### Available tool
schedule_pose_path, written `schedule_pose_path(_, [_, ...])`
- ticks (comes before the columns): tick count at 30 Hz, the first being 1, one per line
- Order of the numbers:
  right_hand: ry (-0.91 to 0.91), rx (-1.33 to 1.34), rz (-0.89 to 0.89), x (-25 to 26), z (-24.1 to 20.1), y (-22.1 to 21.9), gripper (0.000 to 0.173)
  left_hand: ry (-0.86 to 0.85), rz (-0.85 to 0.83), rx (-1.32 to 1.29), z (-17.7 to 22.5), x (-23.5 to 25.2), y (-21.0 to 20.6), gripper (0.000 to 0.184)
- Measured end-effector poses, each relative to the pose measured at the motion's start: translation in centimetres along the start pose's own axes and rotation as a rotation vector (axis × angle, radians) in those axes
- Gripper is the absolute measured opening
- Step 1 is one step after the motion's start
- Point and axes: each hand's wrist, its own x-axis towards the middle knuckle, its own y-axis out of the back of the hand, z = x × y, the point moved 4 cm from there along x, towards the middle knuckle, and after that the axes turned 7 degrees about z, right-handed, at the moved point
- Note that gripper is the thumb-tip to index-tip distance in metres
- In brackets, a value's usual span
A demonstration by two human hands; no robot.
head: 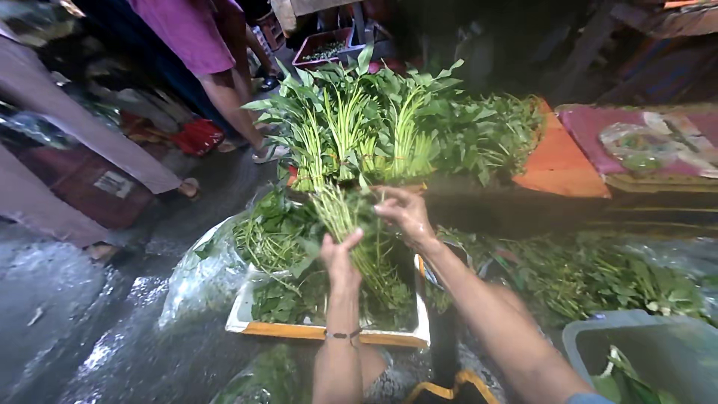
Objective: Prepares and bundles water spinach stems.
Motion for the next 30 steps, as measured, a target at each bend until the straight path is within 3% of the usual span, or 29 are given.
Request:
schedule_pose_path(5, [0.143, -0.056, -0.04, 0.2, 0.6, -0.1, 0.039, -0.014, -0.049, 0.041, -0.5, -0.5, -0.6, 0.048])
schedule_pose_path(9, [0.156, -0.04, -0.05, -0.3, 0.7, -0.5, 0.04, -0.033, -0.088, 0.017, -0.4, -0.7, -0.8, 0.049])
schedule_pose_path(13, [0.147, -0.067, 0.03, -0.5, 0.9, -0.8, 0.03, -0.035, -0.131, 0.051, -0.6, -1.0, -1.1, 0.057])
schedule_pose_path(15, [0.284, -0.238, 0.115, -0.8, 1.1, -0.7, 0.027, -0.031, -0.181, 0.077, -1.1, -1.2, -1.4, 0.063])
schedule_pose_path(17, [0.535, -0.381, 0.213, -0.9, 1.4, -0.8, 0.023, -0.031, -0.229, 0.073, -1.4, -1.4, -1.7, 0.063])
schedule_pose_path(19, [0.771, -0.437, 0.287, -0.8, 1.2, -0.6, 0.02, -0.042, -0.261, 0.052, -1.3, -1.5, -1.9, 0.052])
schedule_pose_path(21, [0.864, -0.39, 0.275, -0.2, 0.8, -0.2, 0.02, -0.084, -0.284, 0.059, -0.9, -1.1, -1.6, 0.04])
schedule_pose_path(23, [0.844, -0.289, 0.267, 0.4, 0.2, 0.6, 0.022, -0.117, -0.305, 0.06, -0.4, -0.7, -1.1, 0.04])
schedule_pose_path(26, [0.634, -0.131, 0.275, 1.4, -0.5, 1.7, 0.023, -0.111, -0.343, 0.011, 0.1, -0.1, -0.5, 0.041])
schedule_pose_path(28, [0.506, -0.215, 0.253, 1.9, -0.7, 2.2, 0.027, -0.111, -0.371, -0.003, 0.3, -0.1, -0.4, 0.042])
schedule_pose_path(30, [0.542, -0.364, 0.24, 2.1, -0.9, 2.2, 0.024, -0.114, -0.384, -0.004, 0.1, -0.3, -0.6, 0.045])
